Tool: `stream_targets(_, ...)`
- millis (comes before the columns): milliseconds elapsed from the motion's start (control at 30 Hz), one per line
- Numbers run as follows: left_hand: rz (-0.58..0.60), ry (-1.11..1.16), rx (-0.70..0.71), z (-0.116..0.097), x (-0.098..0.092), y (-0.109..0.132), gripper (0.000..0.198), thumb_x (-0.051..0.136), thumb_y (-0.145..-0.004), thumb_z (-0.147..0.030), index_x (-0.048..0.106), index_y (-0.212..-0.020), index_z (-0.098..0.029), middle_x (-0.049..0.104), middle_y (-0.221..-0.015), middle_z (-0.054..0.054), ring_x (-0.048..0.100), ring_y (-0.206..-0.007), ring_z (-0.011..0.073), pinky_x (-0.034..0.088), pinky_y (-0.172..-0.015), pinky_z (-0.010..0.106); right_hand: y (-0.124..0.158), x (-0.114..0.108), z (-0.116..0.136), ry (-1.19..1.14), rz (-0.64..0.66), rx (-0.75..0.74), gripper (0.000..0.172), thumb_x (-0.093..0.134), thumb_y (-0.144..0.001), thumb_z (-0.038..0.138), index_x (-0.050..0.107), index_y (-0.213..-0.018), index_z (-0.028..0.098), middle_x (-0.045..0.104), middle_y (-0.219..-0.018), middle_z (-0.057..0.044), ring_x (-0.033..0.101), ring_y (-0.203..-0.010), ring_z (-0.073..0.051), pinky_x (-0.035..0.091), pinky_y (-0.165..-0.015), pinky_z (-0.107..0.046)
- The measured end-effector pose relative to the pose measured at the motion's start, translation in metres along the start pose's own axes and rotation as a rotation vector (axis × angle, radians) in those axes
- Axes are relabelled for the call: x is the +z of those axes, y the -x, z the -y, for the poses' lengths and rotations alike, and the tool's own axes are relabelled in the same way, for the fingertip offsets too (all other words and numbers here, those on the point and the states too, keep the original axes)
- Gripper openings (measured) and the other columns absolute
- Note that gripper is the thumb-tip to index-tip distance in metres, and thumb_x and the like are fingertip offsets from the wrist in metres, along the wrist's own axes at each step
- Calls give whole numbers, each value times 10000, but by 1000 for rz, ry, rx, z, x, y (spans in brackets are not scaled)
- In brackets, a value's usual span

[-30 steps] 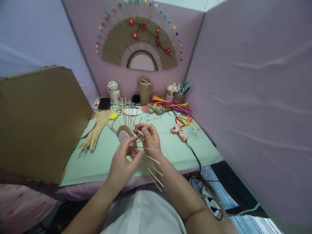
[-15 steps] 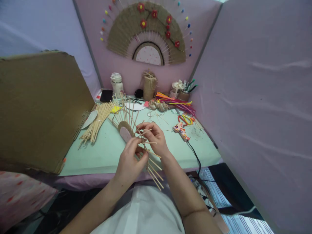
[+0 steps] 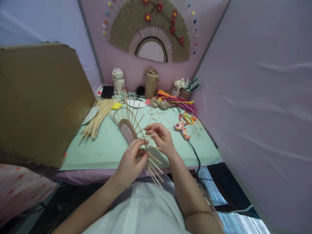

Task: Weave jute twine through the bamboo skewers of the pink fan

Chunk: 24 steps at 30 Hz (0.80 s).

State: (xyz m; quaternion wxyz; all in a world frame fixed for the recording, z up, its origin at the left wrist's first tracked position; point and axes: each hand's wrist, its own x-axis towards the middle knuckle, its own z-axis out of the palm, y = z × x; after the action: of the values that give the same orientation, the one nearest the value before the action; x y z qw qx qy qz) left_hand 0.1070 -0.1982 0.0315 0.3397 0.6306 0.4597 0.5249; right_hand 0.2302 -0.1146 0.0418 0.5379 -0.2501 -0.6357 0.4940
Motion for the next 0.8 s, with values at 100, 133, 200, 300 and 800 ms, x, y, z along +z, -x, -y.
stream_targets(100,1,-22,11,3,2,1,281,454,-789,-60,508,-1029,-196,516,-1074,72,579,-832,143,492,-738,260,4,-9,1,94,29,53,111,615,-819,302,580,-787,202,634,-852,-24,567,-693,-121,470,-651,-266)
stream_targets(133,-9,-36,16,4,4,2,284,456,-779,-50,506,-1019,-195,517,-1057,68,575,-805,136,488,-724,256,6,-12,2,112,37,73,112,615,-818,302,580,-788,200,630,-833,-20,557,-663,-115,463,-617,-255)
stream_targets(200,-28,-74,25,6,7,2,287,464,-761,-38,501,-1000,-193,514,-1012,55,561,-747,121,476,-687,245,11,-18,2,108,46,101,120,615,-817,297,566,-774,196,621,-798,-13,538,-607,-103,445,-560,-242)
stream_targets(300,-32,-115,28,7,10,3,293,472,-749,-31,494,-994,-191,508,-985,40,544,-697,101,461,-666,235,20,-25,2,3,37,115,170,622,-813,277,510,-712,197,609,-754,0,519,-542,-91,421,-507,-234)
stream_targets(800,32,-111,14,10,11,4,306,493,-770,-50,526,-1037,-195,527,-1065,56,564,-752,117,474,-736,261,38,-29,27,-37,-69,176,151,633,-807,302,539,-733,209,556,-627,9,464,-524,-105,367,-481,-237)
